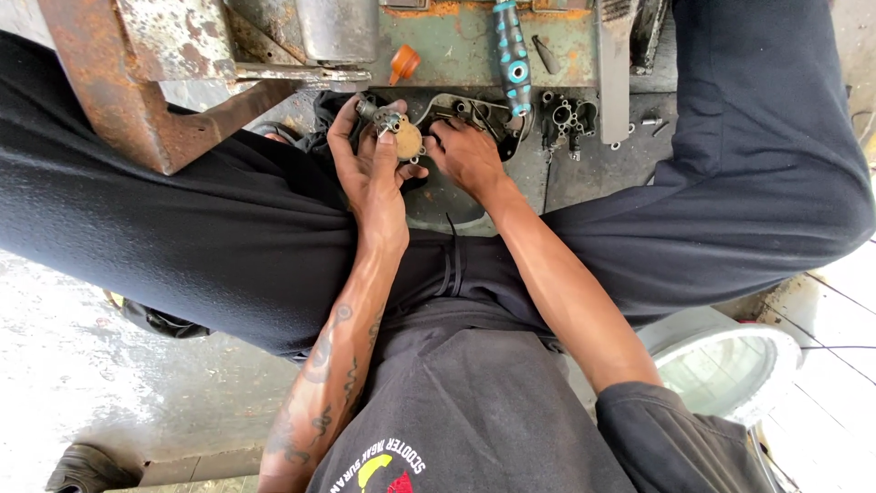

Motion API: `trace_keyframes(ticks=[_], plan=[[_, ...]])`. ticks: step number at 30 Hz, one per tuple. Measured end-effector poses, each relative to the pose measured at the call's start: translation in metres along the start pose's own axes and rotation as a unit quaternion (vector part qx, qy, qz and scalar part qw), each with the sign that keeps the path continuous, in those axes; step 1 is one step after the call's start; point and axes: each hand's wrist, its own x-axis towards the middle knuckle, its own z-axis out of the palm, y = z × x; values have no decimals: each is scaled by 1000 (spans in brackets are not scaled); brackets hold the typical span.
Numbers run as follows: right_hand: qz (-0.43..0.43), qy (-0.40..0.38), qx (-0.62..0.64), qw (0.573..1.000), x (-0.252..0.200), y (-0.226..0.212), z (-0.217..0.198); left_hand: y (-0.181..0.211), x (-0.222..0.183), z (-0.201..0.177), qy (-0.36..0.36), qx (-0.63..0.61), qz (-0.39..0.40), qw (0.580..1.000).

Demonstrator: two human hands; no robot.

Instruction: The recorder is assembling and inspecting components of a motorcycle carburetor.

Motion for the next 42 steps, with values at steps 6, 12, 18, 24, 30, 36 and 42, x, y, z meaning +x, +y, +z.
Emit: trace_keyframes(ticks=[6, 12, 18, 24, 30, 36, 42], plan=[[-13, 60, -209, 976, 2, 33, 74, 4, -2, 4, -9, -12, -4, 1000], [-33, 94, -250, 963, -11, 26, 85, 1, -3, -1, -9, 1, 6, 1000], [130, 0, -67, 989, -19, 4, 72, 2, -3, 4, -7, -11, 0, 1000], [255, -21, -85, 963, -10, 12, 55, 1, -3, 4, 9, -14, -6, 1000], [199, 69, -148, 966, 1, 47, 65, 1, -4, 4, 8, -2, -7, 1000], [252, 32, -125, 959, -13, -48, -28, -1, -2, 3, 10, 0, -9, 1000], [102, 2, -41, 994, 14, -20, 36, -13, -1, -4, -26, 22, 13, 999]])
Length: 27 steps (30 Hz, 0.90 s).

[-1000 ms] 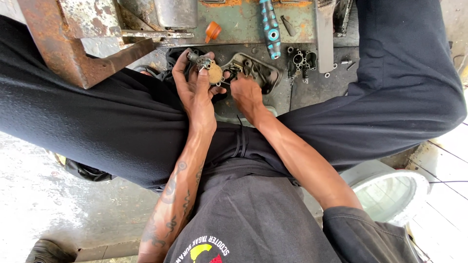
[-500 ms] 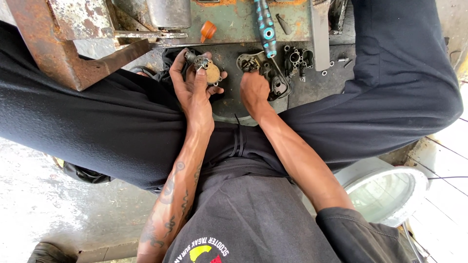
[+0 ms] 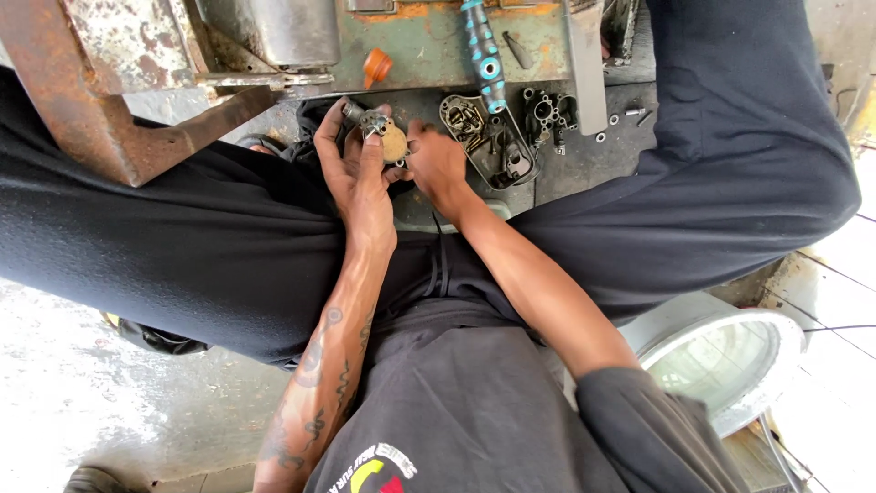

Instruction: The recorder is assembling and inspecting components of a motorcycle carburetor.

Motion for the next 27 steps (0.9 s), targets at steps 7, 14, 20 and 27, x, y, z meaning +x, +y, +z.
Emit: trace_keyframes(ticks=[7, 14, 20, 27], plan=[[-38, 30, -1, 999, 35, 15, 29, 2, 4, 1, -5, 37, 17, 999], [22, -38, 183, 982, -12, 1, -33, -1, 3, 2, 17, 40, -18, 999], [68, -16, 216, 974, -68, 6, -113, -1, 3, 9, 22, 48, -28, 998], [96, -45, 226, 968, -39, 40, -62, 1, 2, 11, 29, 48, -33, 998]])
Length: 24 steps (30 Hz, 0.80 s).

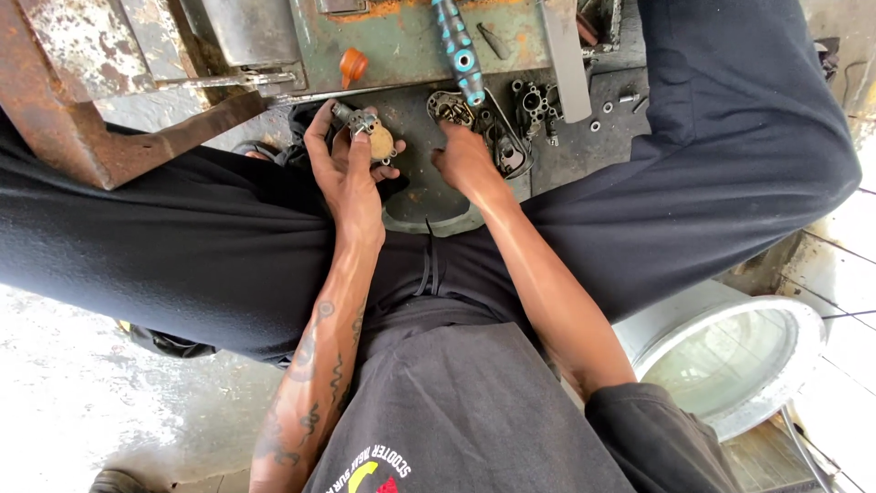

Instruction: The recorder is assembling and inspecting components of a motorcycle carburetor.

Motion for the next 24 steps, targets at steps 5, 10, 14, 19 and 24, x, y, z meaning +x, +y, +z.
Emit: trace_keyframes(ticks=[5, 10, 14, 19, 24], plan=[[-20, 12, 68, 997, -12, -23, 11, -5, 1, -4, 7, -3, 4, 1000], [-46, -7, 65, 997, 4, -1, 45, -15, 4, -11, -13, 3, 15, 1000], [-135, -62, 21, 989, -5, -7, 50, -10, -1, -8, 3, 4, 14, 1000], [-190, -77, -38, 978, -8, -18, 54, -6, -3, -5, -1, -6, 21, 1000], [-114, -122, -55, 984, -8, -7, 43, 9, -11, -2, -26, -11, 23, 999]])
